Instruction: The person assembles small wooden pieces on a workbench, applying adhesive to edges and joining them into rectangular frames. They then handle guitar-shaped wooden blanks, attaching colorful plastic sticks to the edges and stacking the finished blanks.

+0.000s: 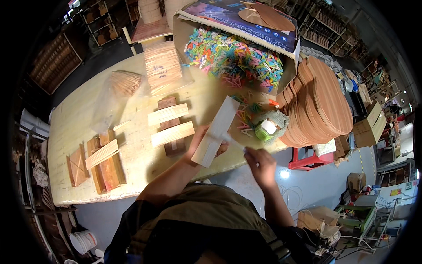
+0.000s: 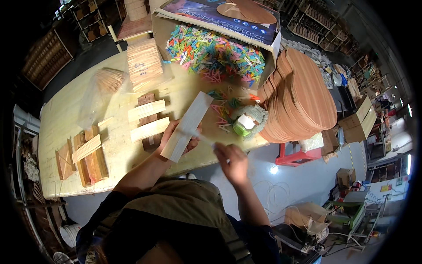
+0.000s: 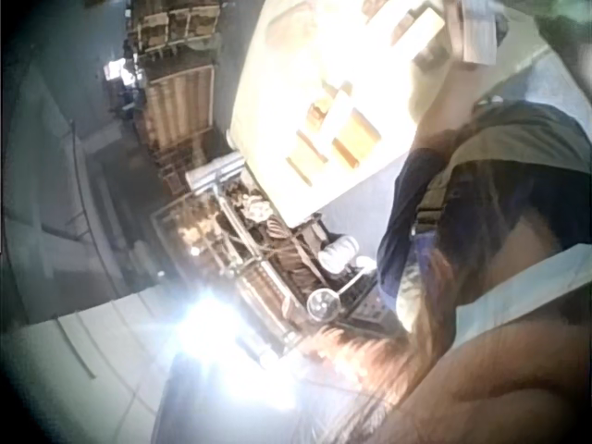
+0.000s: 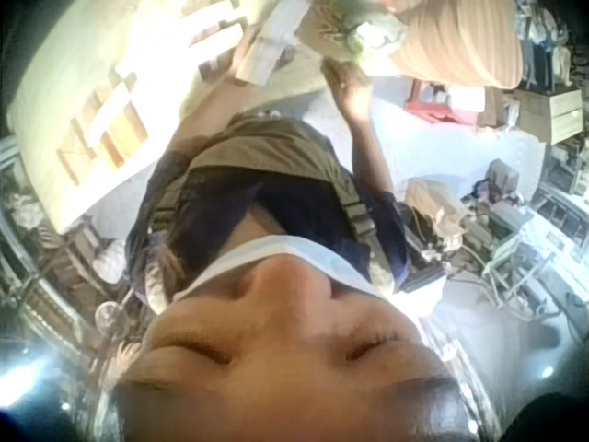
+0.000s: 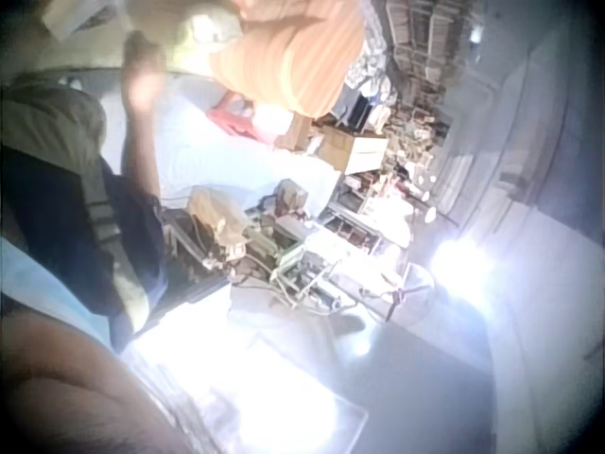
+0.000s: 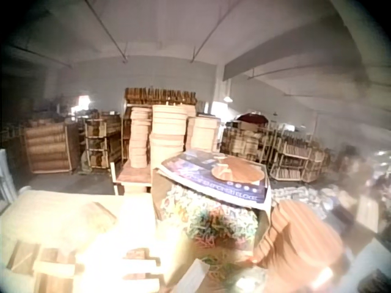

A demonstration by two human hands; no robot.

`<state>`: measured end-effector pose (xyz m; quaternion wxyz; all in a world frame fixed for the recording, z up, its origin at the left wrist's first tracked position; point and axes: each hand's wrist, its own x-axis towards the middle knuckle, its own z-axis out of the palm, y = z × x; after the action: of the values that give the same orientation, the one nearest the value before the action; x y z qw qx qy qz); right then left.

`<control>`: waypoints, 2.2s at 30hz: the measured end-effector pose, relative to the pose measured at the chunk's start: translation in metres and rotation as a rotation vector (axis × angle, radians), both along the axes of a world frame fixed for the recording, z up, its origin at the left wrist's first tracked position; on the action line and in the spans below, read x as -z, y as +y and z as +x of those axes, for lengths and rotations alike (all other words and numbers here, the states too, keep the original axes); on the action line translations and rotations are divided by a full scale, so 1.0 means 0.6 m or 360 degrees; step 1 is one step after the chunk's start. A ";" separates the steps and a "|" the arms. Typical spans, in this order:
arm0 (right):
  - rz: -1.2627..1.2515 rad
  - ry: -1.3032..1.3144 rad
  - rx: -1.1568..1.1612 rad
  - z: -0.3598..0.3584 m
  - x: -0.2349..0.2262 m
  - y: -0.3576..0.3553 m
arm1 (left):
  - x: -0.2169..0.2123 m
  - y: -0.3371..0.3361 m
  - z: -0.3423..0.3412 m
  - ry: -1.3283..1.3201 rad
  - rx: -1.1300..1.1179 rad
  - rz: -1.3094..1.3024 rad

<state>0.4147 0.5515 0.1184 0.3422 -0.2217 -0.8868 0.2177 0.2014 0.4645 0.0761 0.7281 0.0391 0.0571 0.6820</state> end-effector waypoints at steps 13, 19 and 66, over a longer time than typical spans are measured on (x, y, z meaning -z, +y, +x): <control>0.0063 -0.0080 -0.0103 -0.028 -0.004 -0.023 | -0.019 -0.019 0.001 0.0242 -0.0180 -0.0134; -0.0052 0.0110 -0.0295 -0.031 -0.009 -0.046 | -0.019 -0.029 -0.005 0.0314 -0.0256 -0.0209; -0.1349 0.0026 0.0234 0.060 0.042 0.123 | -0.004 -0.047 0.004 0.0074 -0.0044 -0.0152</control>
<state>0.4505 0.6252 0.0933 0.2425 -0.4035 -0.6979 0.5398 0.2037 0.4360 0.0787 0.7182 0.0194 0.1069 0.6873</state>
